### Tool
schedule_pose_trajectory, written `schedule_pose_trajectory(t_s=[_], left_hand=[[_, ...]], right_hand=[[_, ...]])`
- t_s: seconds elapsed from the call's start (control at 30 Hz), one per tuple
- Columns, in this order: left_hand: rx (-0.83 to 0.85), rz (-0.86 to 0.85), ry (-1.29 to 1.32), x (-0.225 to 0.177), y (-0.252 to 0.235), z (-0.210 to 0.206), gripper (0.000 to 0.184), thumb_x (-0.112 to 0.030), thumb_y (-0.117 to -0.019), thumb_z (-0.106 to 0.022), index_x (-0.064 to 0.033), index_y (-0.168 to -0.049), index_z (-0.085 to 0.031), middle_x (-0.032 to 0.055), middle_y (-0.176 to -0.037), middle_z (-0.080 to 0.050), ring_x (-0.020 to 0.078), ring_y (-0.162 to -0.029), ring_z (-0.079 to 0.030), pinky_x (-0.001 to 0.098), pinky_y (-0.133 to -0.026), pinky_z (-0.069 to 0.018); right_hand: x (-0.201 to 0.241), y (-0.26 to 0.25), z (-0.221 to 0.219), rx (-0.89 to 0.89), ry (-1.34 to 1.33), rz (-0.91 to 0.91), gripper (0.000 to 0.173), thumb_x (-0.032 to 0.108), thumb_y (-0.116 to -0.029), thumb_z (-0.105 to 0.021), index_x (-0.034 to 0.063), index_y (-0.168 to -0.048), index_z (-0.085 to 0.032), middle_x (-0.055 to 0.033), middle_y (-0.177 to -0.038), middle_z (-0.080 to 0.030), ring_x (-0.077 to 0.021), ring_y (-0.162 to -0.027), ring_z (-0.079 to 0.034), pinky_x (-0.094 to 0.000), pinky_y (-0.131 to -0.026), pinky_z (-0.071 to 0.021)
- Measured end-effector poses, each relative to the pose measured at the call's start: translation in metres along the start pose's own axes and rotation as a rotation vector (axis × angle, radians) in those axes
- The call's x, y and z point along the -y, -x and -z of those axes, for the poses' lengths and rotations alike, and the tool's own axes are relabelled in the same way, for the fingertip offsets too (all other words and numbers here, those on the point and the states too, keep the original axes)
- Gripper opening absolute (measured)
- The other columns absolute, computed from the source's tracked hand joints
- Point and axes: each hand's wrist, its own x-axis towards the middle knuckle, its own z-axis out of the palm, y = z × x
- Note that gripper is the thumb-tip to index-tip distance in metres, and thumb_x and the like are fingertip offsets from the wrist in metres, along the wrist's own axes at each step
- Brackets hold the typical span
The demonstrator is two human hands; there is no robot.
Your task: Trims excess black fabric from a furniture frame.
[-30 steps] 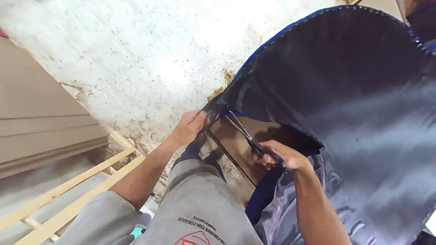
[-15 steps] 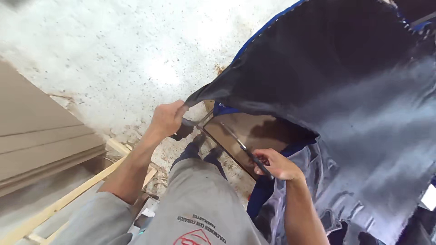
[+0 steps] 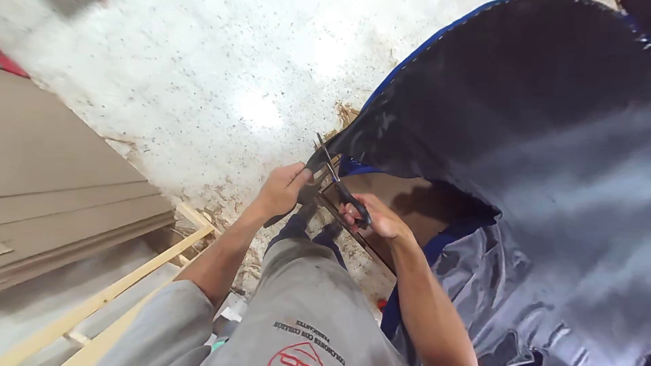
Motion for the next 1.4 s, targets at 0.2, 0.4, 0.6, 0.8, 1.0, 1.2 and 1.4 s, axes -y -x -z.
schedule_pose_trajectory(t_s=[0.2,0.4,0.6,0.8,1.0,1.2,1.4], left_hand=[[0.028,0.035,0.109,0.002,0.013,-0.018,0.038,-0.029,-0.1097,-0.039,-0.0061,-0.095,-0.066,-0.0056,-0.067,-0.053,0.0027,-0.058,-0.051,0.0229,-0.058,-0.0459],[0.052,-0.016,0.203,-0.012,0.031,-0.044,0.039,-0.027,-0.1108,-0.035,-0.0057,-0.098,-0.065,-0.0076,-0.068,-0.05,0.0005,-0.058,-0.047,0.0197,-0.057,-0.0424],[0.045,-0.054,0.174,-0.018,0.029,-0.035,0.039,-0.025,-0.1107,-0.035,-0.0065,-0.097,-0.066,-0.0103,-0.065,-0.047,-0.0021,-0.055,-0.043,0.0166,-0.054,-0.039],[0.125,-0.046,0.238,-0.026,0.029,-0.048,0.039,-0.026,-0.1109,-0.035,-0.0065,-0.095,-0.064,-0.0094,-0.064,-0.045,-0.0006,-0.054,-0.043,0.018,-0.052,-0.0383],[0.131,-0.059,0.264,-0.023,0.029,-0.061,0.037,-0.023,-0.1109,-0.034,-0.006,-0.095,-0.063,-0.0098,-0.065,-0.047,-0.002,-0.055,-0.043,0.0163,-0.053,-0.0389],[0.128,-0.057,0.242,-0.018,0.029,-0.063,0.039,-0.023,-0.1108,-0.033,-0.0043,-0.097,-0.064,-0.008,-0.067,-0.05,-0.001,-0.057,-0.047,0.0171,-0.056,-0.0417],[0.143,-0.028,0.309,-0.016,0.028,-0.075,0.039,-0.025,-0.1115,-0.034,-0.0036,-0.099,-0.064,-0.0063,-0.068,-0.051,0.0021,-0.058,-0.048,0.0209,-0.057,-0.044]], right_hand=[[-0.011,0.01,0.012,0.084,0.069,-0.01,0.057,0.069,-0.0856,-0.066,0.0133,-0.097,-0.065,0.0082,-0.07,-0.062,-0.0037,-0.058,-0.06,-0.0212,-0.051,-0.0504],[-0.01,0.032,0.022,0.096,0.133,0.004,0.062,0.074,-0.085,-0.063,0.0139,-0.098,-0.065,0.009,-0.072,-0.062,-0.0028,-0.06,-0.061,-0.0206,-0.053,-0.0516],[-0.012,0.031,0.025,0.104,0.103,0.037,0.053,0.067,-0.0887,-0.063,0.0146,-0.096,-0.065,0.0089,-0.07,-0.063,-0.0026,-0.058,-0.06,-0.0196,-0.05,-0.0488],[-0.017,0.032,0.022,0.109,0.03,0.053,0.054,0.066,-0.0894,-0.063,0.0132,-0.099,-0.064,0.0077,-0.07,-0.062,-0.0033,-0.058,-0.059,-0.0192,-0.049,-0.0474],[-0.024,0.04,0.023,0.082,0.007,0.033,0.052,0.064,-0.0896,-0.064,0.0127,-0.098,-0.064,0.0079,-0.07,-0.062,-0.0028,-0.057,-0.058,-0.0186,-0.049,-0.0465],[-0.025,0.036,0.019,0.052,0.017,0.018,0.048,0.06,-0.0905,-0.064,0.0129,-0.099,-0.064,0.0078,-0.072,-0.063,-0.0032,-0.058,-0.059,-0.0192,-0.051,-0.0482],[-0.031,0.036,0.02,0.059,-0.001,0.027,0.059,0.071,-0.0866,-0.062,0.0129,-0.097,-0.063,0.0077,-0.071,-0.063,-0.0037,-0.058,-0.06,-0.0198,-0.051,-0.0489]])
